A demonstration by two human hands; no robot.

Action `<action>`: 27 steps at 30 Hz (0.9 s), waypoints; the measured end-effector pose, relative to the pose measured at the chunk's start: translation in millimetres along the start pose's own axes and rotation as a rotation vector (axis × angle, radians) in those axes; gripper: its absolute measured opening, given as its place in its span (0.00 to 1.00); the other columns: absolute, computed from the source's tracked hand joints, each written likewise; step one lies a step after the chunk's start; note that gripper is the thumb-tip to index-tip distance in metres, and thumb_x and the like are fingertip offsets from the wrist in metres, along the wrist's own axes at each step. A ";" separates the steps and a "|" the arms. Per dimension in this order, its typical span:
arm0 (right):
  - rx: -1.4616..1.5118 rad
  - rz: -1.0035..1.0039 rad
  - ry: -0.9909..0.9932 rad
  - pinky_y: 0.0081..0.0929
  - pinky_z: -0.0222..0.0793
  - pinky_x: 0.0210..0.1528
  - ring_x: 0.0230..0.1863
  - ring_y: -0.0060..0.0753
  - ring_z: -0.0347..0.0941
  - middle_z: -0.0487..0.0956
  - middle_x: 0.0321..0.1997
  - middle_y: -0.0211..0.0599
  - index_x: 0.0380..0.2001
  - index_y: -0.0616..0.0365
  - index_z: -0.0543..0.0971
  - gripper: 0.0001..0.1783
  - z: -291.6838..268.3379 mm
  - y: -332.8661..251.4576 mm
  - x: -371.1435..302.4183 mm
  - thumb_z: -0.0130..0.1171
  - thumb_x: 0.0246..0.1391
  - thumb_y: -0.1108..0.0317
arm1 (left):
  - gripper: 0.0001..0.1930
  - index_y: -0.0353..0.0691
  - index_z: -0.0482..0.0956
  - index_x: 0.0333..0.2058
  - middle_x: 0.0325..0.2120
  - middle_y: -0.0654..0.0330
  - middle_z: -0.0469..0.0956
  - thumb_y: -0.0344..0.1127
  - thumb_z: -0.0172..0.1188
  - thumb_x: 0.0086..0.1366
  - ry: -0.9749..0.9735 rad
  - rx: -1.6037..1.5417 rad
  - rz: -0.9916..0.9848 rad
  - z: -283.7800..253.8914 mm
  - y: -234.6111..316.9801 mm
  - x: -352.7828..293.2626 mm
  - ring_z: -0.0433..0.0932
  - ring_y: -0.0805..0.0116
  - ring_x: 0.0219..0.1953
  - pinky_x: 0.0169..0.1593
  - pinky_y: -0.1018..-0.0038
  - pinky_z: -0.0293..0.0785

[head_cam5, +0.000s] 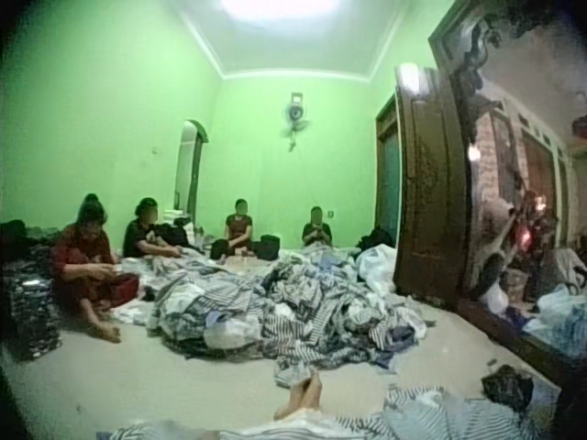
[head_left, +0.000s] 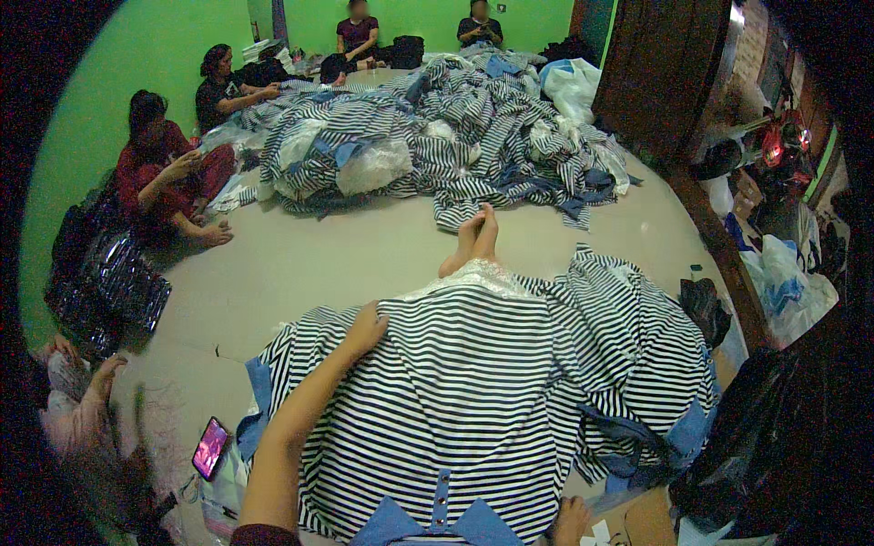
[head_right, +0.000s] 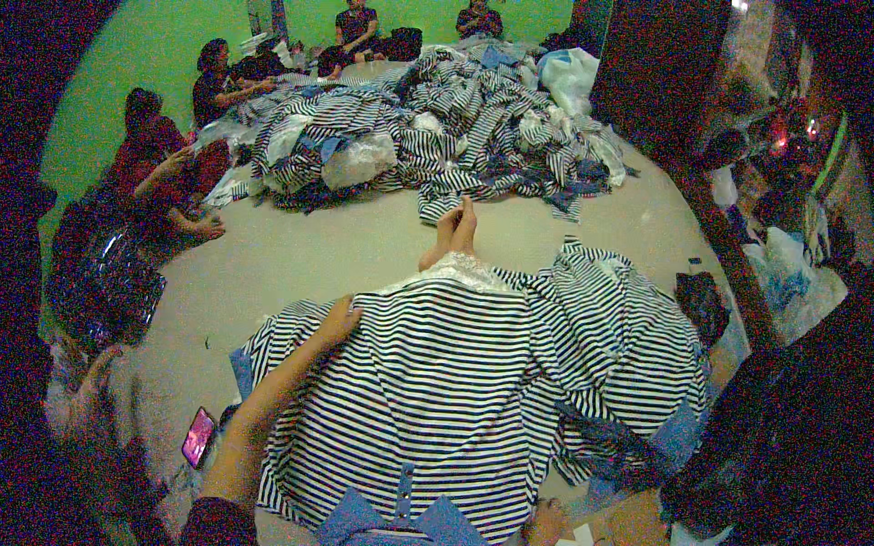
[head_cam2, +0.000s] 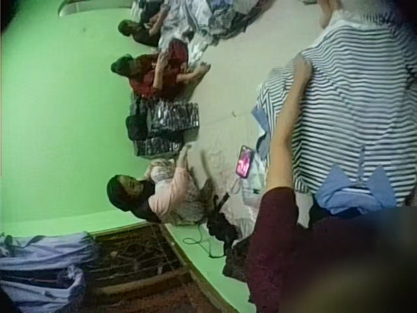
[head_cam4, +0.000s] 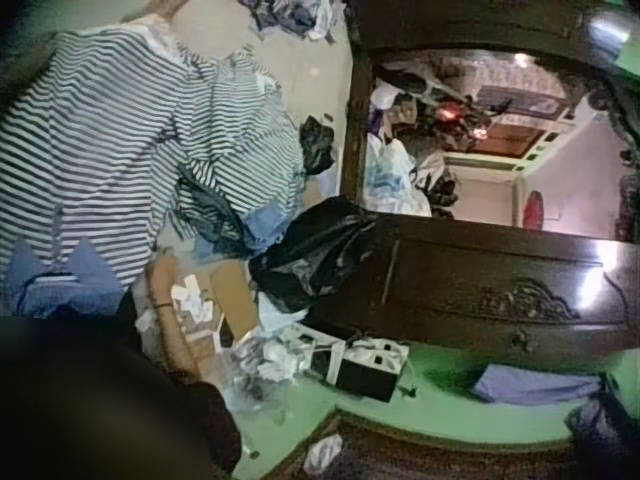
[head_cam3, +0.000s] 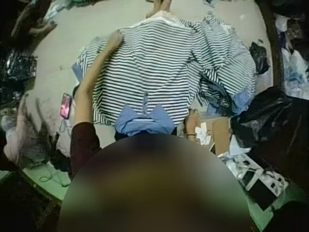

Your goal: The person sits on the floor and uses scissors to trim threads and excess fabric from a striped shirt. They repeatedly cut small areas, adjust the garment, and place trimmed pieces aside.

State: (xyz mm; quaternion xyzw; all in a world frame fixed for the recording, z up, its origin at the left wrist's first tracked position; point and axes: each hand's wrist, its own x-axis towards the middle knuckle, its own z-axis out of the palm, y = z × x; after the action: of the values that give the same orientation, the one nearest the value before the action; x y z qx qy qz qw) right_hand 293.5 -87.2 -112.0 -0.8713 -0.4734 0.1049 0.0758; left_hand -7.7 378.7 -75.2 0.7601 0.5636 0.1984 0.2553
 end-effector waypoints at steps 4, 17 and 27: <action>0.338 -0.175 0.175 0.39 0.63 0.40 0.38 0.52 0.67 0.71 0.37 0.54 0.38 0.64 0.69 0.16 16.1 -3.0 8.7 0.40 0.47 0.69 | 0.31 0.22 0.63 0.45 0.43 0.36 0.65 0.49 0.45 0.55 -0.037 -0.129 -0.432 43.9 -7.5 43.2 0.65 0.47 0.48 0.51 0.65 0.61; 0.354 0.356 -0.258 0.36 0.59 0.33 0.29 0.48 0.63 0.66 0.25 0.46 0.28 0.63 0.64 0.17 -23.9 -21.2 30.4 0.56 0.36 0.64 | 0.10 0.38 0.74 0.31 0.20 0.59 0.73 0.34 0.56 0.49 0.355 -0.499 -0.228 12.8 -10.1 68.4 0.70 0.70 0.22 0.27 0.75 0.67; 0.281 0.202 -0.162 0.43 0.62 0.38 0.38 0.59 0.66 0.69 0.37 0.63 0.42 0.67 0.63 0.29 -64.6 6.7 10.4 0.53 0.42 0.54 | 0.13 0.38 0.71 0.34 0.27 0.60 0.73 0.26 0.56 0.45 0.146 -0.437 0.522 -59.3 119.2 -62.4 0.72 0.70 0.31 0.35 0.77 0.68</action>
State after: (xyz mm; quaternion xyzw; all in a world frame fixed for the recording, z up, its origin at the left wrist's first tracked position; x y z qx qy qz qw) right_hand 320.9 -84.2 -52.3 -0.8840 -0.3686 0.2467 0.1475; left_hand 29.5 300.7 43.8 0.7898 0.3110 0.4268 0.3119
